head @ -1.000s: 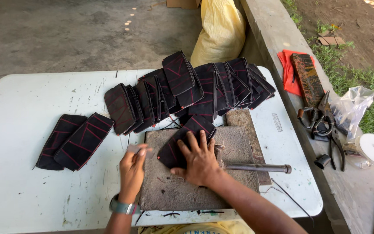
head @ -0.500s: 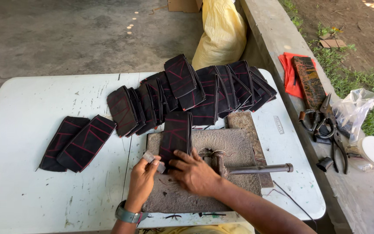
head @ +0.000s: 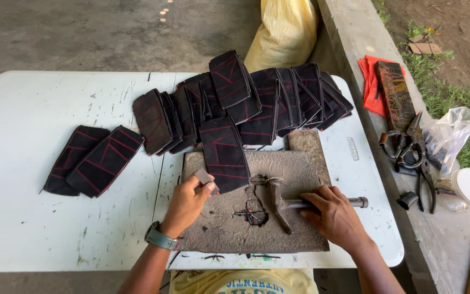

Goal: The person repeatedly picks up black leather wallet pieces with red stitching, places them on a worn work surface, and uses a hammer to strike the edges. The person then flips the wallet and continues hammering before stacking the finished piece with others.

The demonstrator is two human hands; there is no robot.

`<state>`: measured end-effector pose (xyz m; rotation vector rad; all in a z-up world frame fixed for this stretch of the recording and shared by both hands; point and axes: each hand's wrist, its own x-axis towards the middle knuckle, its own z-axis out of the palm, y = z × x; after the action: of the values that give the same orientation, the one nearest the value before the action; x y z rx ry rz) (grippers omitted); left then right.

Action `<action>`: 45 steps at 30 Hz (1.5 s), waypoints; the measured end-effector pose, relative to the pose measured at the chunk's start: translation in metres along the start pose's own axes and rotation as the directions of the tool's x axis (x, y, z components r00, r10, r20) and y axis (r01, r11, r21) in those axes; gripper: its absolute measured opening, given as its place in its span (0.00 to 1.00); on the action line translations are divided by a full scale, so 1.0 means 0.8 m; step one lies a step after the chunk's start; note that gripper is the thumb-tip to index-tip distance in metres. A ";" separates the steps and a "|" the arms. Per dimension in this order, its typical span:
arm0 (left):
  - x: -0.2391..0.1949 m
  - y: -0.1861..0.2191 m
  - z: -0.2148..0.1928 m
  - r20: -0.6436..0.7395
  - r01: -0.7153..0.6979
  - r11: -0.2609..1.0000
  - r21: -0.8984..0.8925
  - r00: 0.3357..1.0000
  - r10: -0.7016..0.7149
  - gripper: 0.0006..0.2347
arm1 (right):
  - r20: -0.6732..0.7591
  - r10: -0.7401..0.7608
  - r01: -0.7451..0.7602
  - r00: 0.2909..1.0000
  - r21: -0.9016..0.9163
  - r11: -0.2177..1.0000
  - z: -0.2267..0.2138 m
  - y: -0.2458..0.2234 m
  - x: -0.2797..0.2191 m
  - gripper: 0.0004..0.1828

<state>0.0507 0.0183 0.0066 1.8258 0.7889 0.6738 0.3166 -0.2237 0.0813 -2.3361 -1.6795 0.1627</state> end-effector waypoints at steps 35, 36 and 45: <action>-0.017 0.010 0.038 -0.078 -0.268 0.795 0.545 0.927 0.367 0.09 | -0.737 -0.085 0.425 0.671 0.288 0.858 -0.066 -0.109 0.066 0.01; -0.015 0.009 0.040 -0.051 -0.209 0.782 0.587 0.955 0.293 0.11 | -0.520 -0.300 0.349 0.800 -0.004 0.937 -0.051 -0.112 0.077 0.07; -0.023 0.017 0.037 -0.029 -0.279 0.790 0.546 0.936 0.351 0.08 | -0.588 -0.263 0.321 0.765 -0.005 0.947 -0.003 -0.075 0.098 0.06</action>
<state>0.0638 -0.0163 0.0071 2.4886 0.8171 0.8521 0.2877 -0.1318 0.1050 -1.7528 -1.6229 -0.4816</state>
